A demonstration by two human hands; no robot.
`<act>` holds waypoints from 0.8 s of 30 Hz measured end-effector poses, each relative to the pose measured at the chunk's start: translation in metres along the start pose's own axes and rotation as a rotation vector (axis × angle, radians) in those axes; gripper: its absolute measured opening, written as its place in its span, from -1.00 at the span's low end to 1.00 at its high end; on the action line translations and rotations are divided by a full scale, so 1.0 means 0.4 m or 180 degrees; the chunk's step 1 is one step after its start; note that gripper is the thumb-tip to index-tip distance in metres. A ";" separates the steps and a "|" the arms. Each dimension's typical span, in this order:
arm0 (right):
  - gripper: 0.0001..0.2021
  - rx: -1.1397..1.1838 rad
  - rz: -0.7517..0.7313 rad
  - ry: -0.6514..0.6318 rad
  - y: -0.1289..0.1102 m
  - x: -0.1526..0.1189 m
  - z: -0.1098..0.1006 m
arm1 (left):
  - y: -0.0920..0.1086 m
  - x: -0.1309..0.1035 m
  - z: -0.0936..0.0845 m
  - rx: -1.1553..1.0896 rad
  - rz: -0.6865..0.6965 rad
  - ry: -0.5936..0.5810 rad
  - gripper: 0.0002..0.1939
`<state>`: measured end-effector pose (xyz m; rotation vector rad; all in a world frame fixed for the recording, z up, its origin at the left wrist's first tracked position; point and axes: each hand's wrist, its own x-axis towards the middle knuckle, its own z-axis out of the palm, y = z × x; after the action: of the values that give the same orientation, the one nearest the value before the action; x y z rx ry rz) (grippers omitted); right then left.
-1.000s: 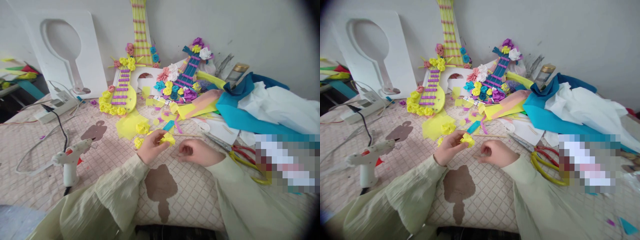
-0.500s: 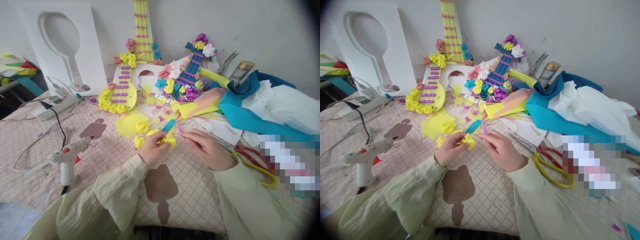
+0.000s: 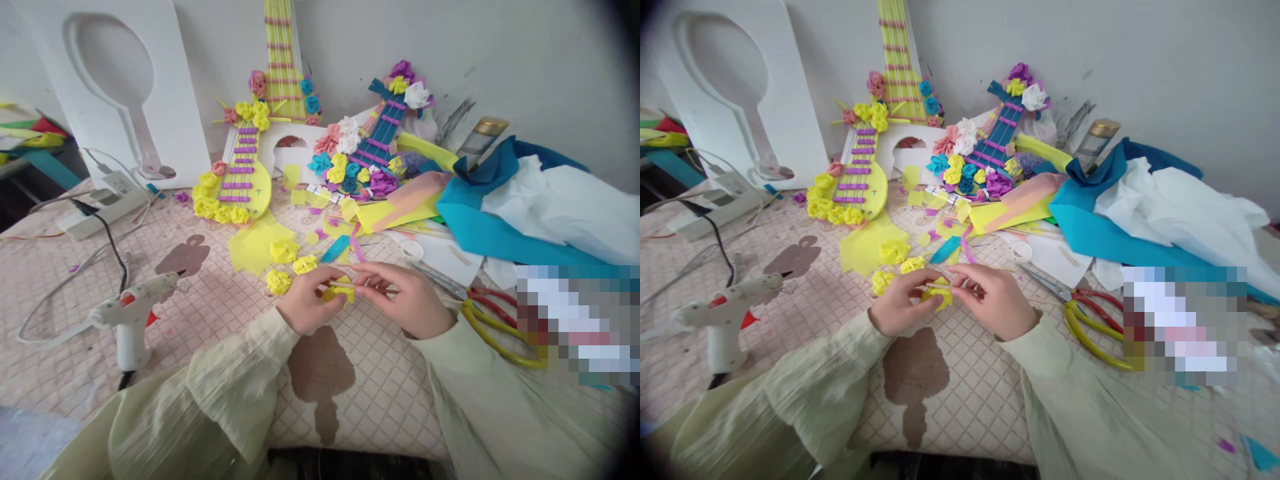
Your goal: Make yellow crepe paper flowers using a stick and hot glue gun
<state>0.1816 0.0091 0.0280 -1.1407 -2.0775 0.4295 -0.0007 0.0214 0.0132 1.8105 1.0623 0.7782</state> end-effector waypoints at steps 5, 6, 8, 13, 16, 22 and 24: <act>-0.83 -0.0130 -0.0104 0.0013 -0.003 0.001 -0.003 | -0.003 0.005 -0.003 0.0160 0.0436 -0.0007 -0.84; -0.85 -0.0173 -0.0134 0.0033 -0.003 0.001 -0.002 | -0.005 0.007 -0.003 0.0178 0.0544 0.0032 -0.85; -0.88 -0.0267 -0.0199 0.0083 -0.003 0.001 -0.001 | -0.010 0.010 -0.002 0.0223 0.0649 0.0098 -0.85; -0.88 -0.0296 -0.0266 -0.0003 -0.002 0.004 0.001 | -0.012 0.007 -0.003 0.0225 0.0589 0.0070 -0.81; -0.85 -0.0201 -0.0336 -0.0103 0.001 0.005 0.003 | -0.013 0.004 -0.003 0.0211 0.0568 0.0041 -0.81; -0.83 -0.0251 -0.0556 -0.0071 0.009 0.002 0.009 | -0.016 0.007 0.000 0.0042 0.0408 0.0029 -0.80; -0.82 -0.0283 -0.0602 -0.0047 0.009 0.002 0.010 | -0.014 0.008 0.000 -0.0082 0.0370 -0.0009 -0.79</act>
<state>0.1804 0.0118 0.0234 -0.9818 -2.2121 0.2577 -0.0015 0.0256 0.0085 1.8639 0.9476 0.8543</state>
